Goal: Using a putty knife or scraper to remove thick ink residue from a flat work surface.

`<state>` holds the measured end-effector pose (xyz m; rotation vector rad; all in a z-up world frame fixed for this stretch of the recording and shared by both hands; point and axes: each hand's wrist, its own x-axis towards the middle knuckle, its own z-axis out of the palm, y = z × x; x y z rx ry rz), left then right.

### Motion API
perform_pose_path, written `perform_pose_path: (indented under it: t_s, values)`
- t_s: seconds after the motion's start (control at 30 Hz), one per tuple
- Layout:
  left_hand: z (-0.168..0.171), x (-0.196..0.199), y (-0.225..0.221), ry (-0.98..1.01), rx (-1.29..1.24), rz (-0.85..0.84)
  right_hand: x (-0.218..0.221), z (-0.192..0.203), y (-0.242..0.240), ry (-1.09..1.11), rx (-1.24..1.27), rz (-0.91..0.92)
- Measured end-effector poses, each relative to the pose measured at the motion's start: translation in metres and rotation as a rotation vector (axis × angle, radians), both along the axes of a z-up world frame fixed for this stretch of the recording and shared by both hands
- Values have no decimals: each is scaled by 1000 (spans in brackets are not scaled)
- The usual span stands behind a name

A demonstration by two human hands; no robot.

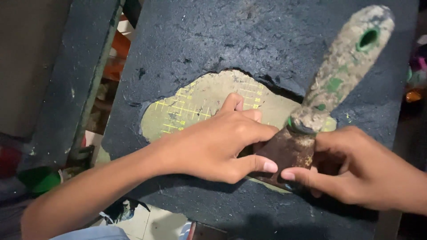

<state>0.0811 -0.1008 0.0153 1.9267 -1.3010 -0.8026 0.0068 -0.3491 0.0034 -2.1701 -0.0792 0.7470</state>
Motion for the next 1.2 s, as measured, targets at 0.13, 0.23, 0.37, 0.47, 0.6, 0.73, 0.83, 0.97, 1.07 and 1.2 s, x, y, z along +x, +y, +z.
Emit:
perform_pose_path:
  t_s: [0.13, 0.23, 0.37, 0.47, 0.6, 0.73, 0.83, 0.97, 1.07, 1.2]
  values:
    - [-2, -2, -1, -46, -73, 2, 0, -7, -7, 5, 33, 65]
    - [-1, -2, -3, -97, -67, -6, -4, -17, -14, -75, -80, 101]
    - [1, 1, -7, -149, 19, -67, -3, -18, -15, -133, -90, 148]
    - [-1, 1, -8, -197, 74, -113, 0, -19, -16, -98, -99, 213]
    - [-8, 0, -6, -318, 71, -156, 2, -13, -13, -74, -109, 208]
    - [-7, 2, -5, -257, 28, -189, 2, -4, -4, 90, -338, 139]
    - [-9, 3, -6, -245, 18, -200, 1, -12, -12, 125, -328, 201]
    - [-11, 6, -5, -241, -15, -218, 8, -7, -7, 277, -279, 185]
    - [-10, 6, -2, -72, -82, -177, 8, -5, -7, 344, -154, 153]
    - [-3, 3, -1, 183, -174, -11, 13, 11, 1, -79, 383, 255]
